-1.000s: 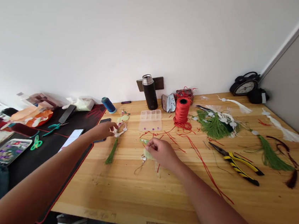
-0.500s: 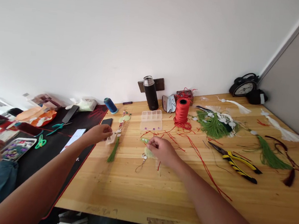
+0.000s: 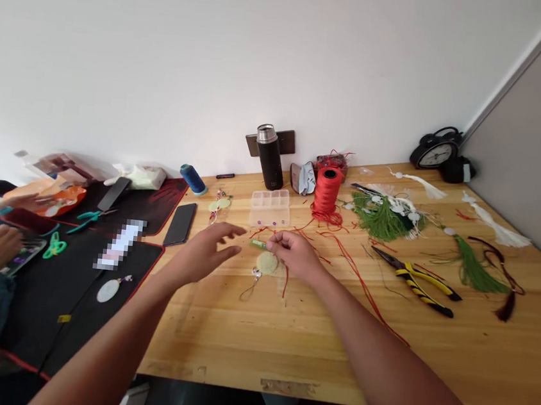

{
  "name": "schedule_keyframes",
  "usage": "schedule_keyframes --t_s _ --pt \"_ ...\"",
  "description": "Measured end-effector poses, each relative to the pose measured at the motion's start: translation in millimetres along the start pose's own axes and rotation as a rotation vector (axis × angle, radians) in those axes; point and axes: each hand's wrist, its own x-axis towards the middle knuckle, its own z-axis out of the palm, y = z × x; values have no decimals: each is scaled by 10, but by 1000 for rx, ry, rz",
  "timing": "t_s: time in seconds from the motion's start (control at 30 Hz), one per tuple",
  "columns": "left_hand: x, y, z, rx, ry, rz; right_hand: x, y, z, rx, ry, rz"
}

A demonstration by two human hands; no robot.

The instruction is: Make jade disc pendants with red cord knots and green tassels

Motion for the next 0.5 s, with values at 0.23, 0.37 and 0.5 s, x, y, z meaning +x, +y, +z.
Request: schedule_keyframes --t_s 0.23,0.37,0.5 --pt "345 78 599 -108 136 197 11 -34 -34 100 -29 32" --pt "345 -24 670 -275 133 101 11 -15 -32 106 -23 37" --pt "313 -44 607 -483 156 67 12 -3 -23 83 -22 14"
